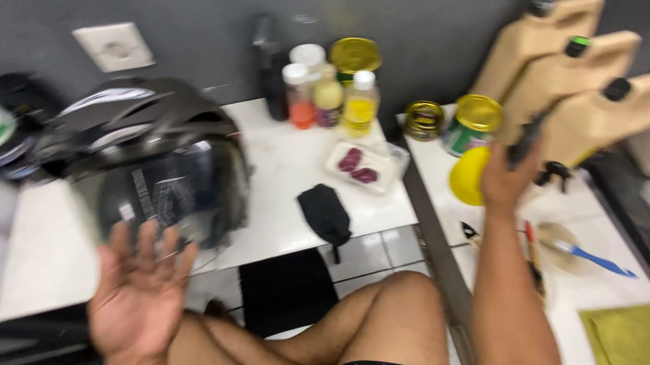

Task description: The person wipes the exterior of a motorcycle helmet with a black cloth, then applies a purple compound to the visor using a small applicator, sprays the visor with a yellow spray bottle, and continues rubbing the compound into the visor. The person also wipes the helmet's interior padding and chin strap.

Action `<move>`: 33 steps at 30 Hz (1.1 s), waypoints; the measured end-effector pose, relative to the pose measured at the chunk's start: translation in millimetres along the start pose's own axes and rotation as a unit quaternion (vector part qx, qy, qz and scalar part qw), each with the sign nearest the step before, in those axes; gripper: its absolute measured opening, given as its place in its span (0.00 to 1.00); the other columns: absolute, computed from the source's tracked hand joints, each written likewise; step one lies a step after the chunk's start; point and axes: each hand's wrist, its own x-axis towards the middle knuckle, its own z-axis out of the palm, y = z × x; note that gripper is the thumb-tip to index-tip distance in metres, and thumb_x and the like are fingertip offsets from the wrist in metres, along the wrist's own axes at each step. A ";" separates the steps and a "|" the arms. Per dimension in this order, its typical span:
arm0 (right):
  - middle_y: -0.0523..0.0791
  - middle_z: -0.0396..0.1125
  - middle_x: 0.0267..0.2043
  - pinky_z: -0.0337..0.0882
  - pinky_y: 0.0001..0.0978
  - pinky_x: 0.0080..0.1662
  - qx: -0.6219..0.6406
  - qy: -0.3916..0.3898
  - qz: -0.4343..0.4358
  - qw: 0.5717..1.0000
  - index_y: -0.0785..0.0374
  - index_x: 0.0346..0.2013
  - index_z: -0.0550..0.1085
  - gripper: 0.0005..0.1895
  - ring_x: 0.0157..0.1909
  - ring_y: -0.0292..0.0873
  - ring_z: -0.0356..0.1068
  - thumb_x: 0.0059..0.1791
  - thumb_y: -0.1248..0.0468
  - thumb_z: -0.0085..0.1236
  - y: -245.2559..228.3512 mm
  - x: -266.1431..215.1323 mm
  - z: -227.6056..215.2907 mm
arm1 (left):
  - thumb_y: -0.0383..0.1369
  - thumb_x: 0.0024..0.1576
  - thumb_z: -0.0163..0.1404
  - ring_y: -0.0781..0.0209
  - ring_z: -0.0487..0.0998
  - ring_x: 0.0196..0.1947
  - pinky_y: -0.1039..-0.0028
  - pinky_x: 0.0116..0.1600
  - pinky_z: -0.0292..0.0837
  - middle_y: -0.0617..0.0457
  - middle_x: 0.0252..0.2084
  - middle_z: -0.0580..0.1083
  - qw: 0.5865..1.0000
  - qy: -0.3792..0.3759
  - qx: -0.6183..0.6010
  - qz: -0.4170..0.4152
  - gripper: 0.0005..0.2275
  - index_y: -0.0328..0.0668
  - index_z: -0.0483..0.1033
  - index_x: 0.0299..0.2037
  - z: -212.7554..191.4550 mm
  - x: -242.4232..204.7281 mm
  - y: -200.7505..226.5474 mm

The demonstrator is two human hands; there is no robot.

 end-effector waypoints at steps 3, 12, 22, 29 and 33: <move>0.50 0.67 0.56 0.61 0.39 0.64 0.050 0.038 -0.076 0.995 0.68 0.57 0.69 0.28 0.60 0.48 0.67 0.41 0.76 0.60 -121.3 22.8 -20.7 | 0.44 0.68 0.41 0.39 0.71 0.60 0.42 0.66 0.57 0.42 0.56 0.74 0.999 0.001 -0.041 -0.020 0.16 0.51 0.76 0.58 9.8 1.7 -5.4; 0.54 0.72 0.17 0.63 0.32 0.30 0.001 -0.488 0.260 0.833 0.59 0.45 0.80 0.18 0.22 0.44 0.67 0.42 0.73 0.55 -372.3 -27.8 -46.4 | 0.44 0.63 0.44 0.39 0.74 0.58 0.42 0.64 0.64 0.43 0.53 0.76 0.996 0.057 -0.051 -0.035 0.14 0.50 0.77 0.51 35.8 -0.5 -13.6; 0.48 0.74 0.33 0.71 0.33 0.34 -0.114 -0.616 0.279 0.728 0.67 0.33 0.80 0.10 0.23 0.47 0.69 0.41 0.73 0.53 -470.0 -61.3 -33.1 | 0.43 0.61 0.46 0.39 0.73 0.59 0.45 0.64 0.67 0.42 0.53 0.76 0.992 0.085 -0.066 -0.060 0.15 0.49 0.74 0.53 48.1 -4.8 -20.5; 0.46 0.75 0.32 0.70 0.32 0.35 -0.127 -0.604 0.239 0.750 0.65 0.32 0.79 0.10 0.20 0.48 0.71 0.40 0.72 0.53 -472.8 -70.5 -31.6 | 0.43 0.59 0.47 0.41 0.75 0.57 0.48 0.63 0.69 0.43 0.53 0.75 0.992 0.086 -0.068 -0.066 0.17 0.49 0.72 0.55 49.7 -6.2 -27.3; 0.47 0.74 0.32 0.71 0.29 0.37 -0.200 -0.607 0.221 0.737 0.59 0.36 0.80 0.12 0.23 0.45 0.73 0.41 0.69 0.53 -494.4 -73.2 -29.7 | 0.43 0.58 0.48 0.43 0.75 0.56 0.50 0.63 0.69 0.42 0.52 0.75 0.992 0.081 -0.070 -0.062 0.20 0.48 0.67 0.60 55.1 -7.8 -34.8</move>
